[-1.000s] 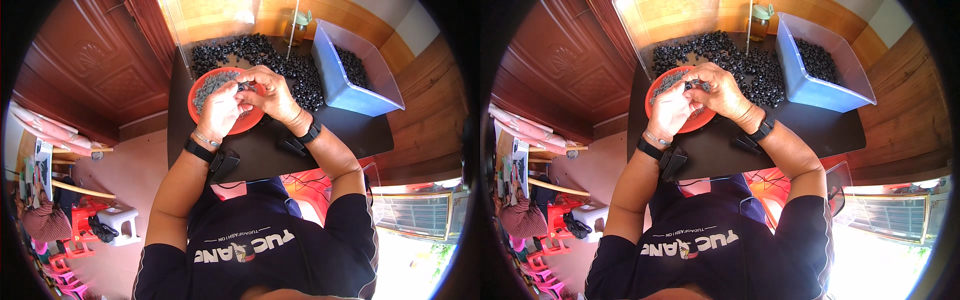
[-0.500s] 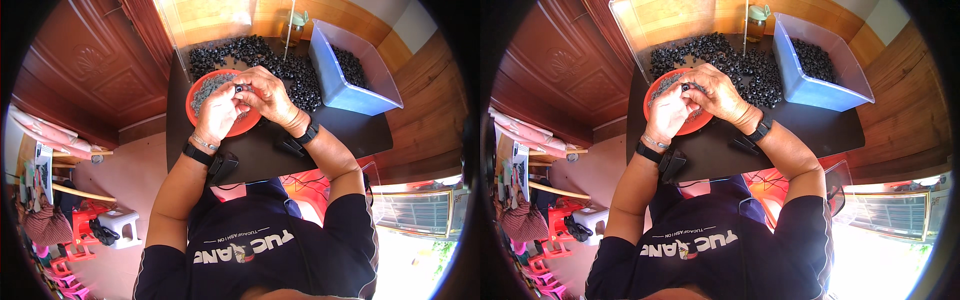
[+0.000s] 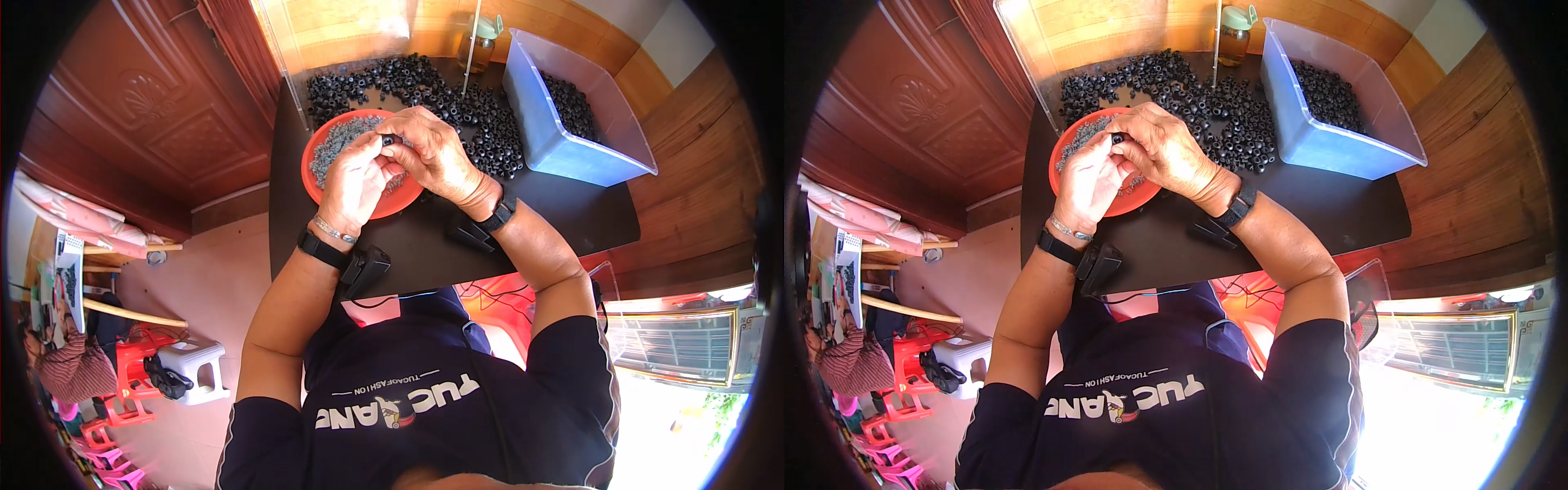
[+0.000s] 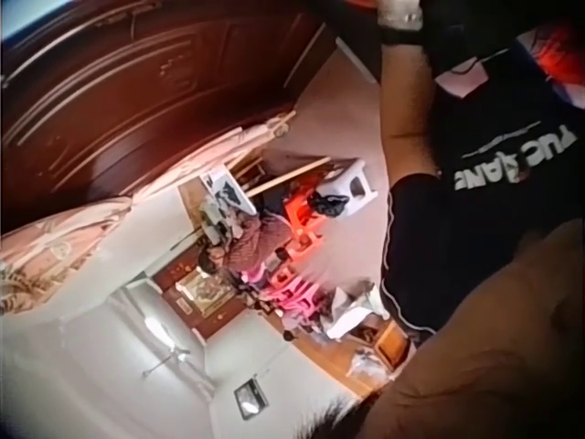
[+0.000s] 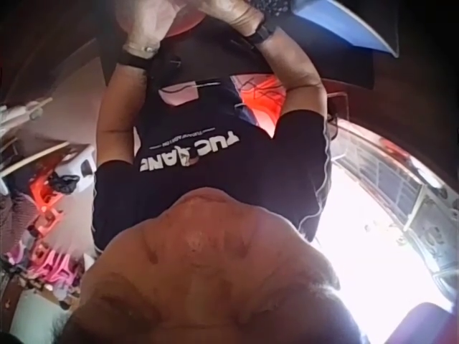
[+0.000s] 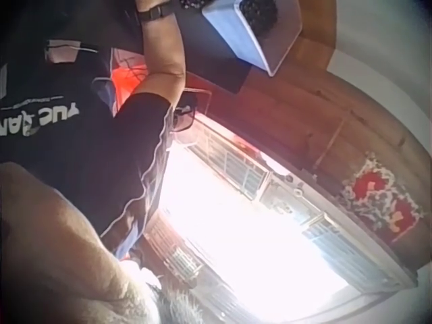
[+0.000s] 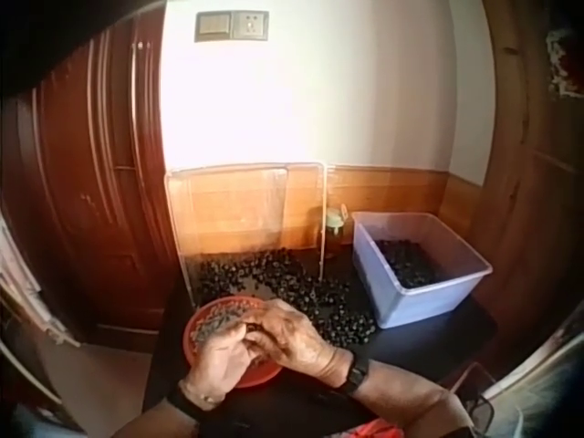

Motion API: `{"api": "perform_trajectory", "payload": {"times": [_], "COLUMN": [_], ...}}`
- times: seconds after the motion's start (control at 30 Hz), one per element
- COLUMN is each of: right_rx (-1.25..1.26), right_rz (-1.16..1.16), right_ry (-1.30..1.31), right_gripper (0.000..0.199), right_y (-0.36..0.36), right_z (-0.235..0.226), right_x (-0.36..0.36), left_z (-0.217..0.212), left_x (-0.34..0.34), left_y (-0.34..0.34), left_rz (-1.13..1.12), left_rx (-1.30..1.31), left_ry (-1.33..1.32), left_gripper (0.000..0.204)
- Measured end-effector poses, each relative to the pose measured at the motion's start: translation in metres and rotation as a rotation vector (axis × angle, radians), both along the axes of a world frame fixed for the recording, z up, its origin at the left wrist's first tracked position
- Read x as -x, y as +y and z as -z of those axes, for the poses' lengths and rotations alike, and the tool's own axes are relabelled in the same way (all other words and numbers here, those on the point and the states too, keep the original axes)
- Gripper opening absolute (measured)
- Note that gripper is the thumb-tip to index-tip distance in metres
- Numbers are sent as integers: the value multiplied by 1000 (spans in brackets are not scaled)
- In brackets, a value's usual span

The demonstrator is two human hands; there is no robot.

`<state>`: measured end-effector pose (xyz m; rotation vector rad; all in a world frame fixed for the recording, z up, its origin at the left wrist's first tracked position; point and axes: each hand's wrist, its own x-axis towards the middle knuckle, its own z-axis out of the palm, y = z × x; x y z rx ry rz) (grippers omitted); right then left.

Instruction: Sorting and inspecting small metal components from a container into a red bowl.

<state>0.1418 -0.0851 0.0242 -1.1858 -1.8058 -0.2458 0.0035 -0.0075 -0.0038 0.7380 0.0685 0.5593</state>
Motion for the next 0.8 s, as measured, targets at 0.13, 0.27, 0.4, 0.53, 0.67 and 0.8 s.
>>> {"api": "perform_trajectory", "payload": {"times": [0.13, 0.27, 0.4, 0.53, 0.67, 0.8], "right_rx": [-37, -41, -29, -43, 12, 71], "right_rz": [-7, -19, -40, -9, 26, 55], "right_ry": [12, -10, -4, 30, -10, -10], "right_gripper": [24, 24, 23, 21, 23, 29], "right_y": [1, 4, 3, 3, 1, -4], "right_z": [1, 3, -1, 2, -2, -7], "right_x": [2, -2, 2, -1, 0, -3], "left_z": [1, -3, -1, 7, 0, -3], "left_x": [0, 0, 0, -3, 0, 1], "left_y": [0, -3, -1, 4, 0, 3], "left_rz": [-30, -41, -52, -11, -18, 4], "left_rx": [14, 10, 16, -2, -29, -29], "left_ry": [-3, -19, -13, -19, 3, 13], "left_gripper": [24, 24, 24, 25, 27, 24]}}
